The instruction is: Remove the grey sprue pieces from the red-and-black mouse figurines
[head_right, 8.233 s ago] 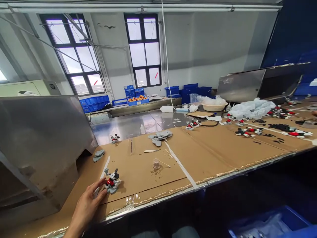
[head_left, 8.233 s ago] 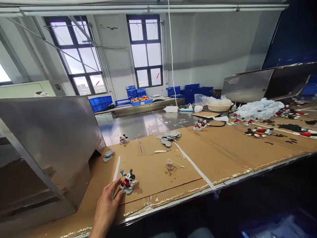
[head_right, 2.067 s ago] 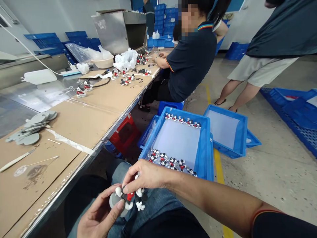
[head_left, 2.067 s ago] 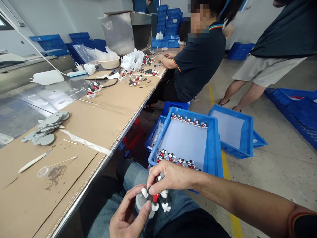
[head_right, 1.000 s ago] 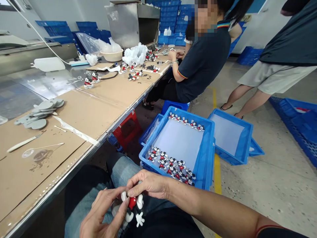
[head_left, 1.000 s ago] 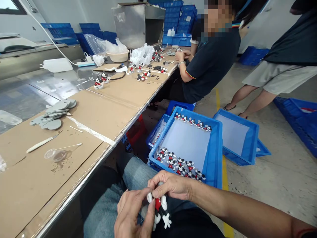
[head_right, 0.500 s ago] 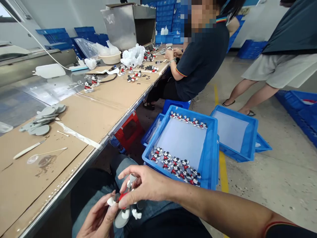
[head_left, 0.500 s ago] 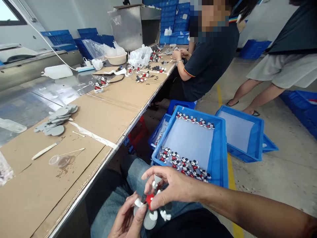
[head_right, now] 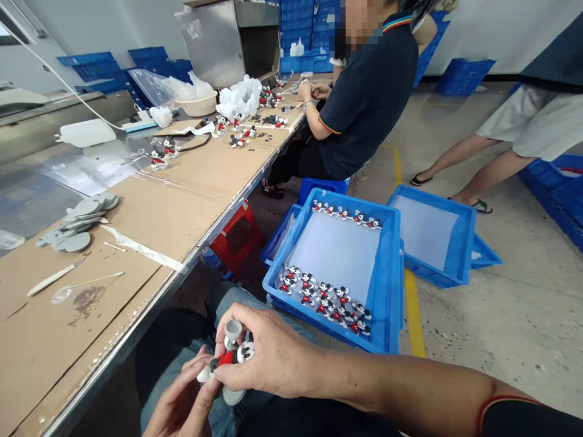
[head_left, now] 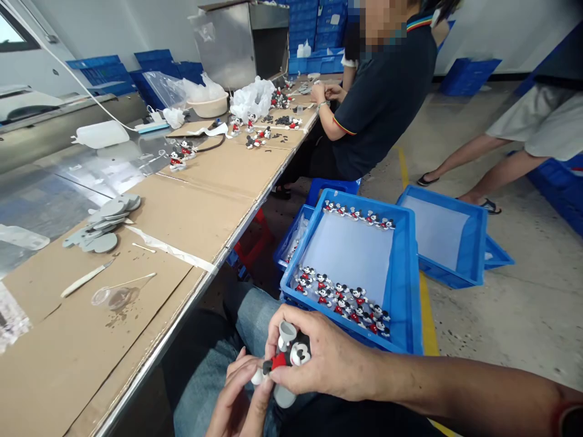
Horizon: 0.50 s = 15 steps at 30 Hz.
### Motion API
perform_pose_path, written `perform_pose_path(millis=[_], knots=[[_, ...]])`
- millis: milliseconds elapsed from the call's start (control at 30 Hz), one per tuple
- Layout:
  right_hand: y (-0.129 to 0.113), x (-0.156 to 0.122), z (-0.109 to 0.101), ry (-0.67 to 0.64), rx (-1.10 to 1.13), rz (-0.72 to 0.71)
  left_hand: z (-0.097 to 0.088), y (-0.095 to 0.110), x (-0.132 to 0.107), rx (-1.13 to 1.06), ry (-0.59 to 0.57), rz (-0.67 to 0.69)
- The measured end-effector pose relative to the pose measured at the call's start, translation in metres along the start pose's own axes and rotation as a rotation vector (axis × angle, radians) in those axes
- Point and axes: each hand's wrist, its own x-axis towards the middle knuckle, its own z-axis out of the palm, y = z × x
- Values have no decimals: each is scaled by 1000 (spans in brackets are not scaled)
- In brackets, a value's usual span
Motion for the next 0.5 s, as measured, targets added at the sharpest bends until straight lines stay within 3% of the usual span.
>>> perform_pose_path(millis=[100,200,400,500], knots=[[4,1,0,-17,52,4,0,-4,0,71,2,159],[8,1,1,-19,69,-6,2,-9,-2,88,12,218],[7,-3,3,-4,111,-37,-2,-11,-9,310,0,167],[2,-6,3,30,-9,-41,1,-8,-14,236,29,55]])
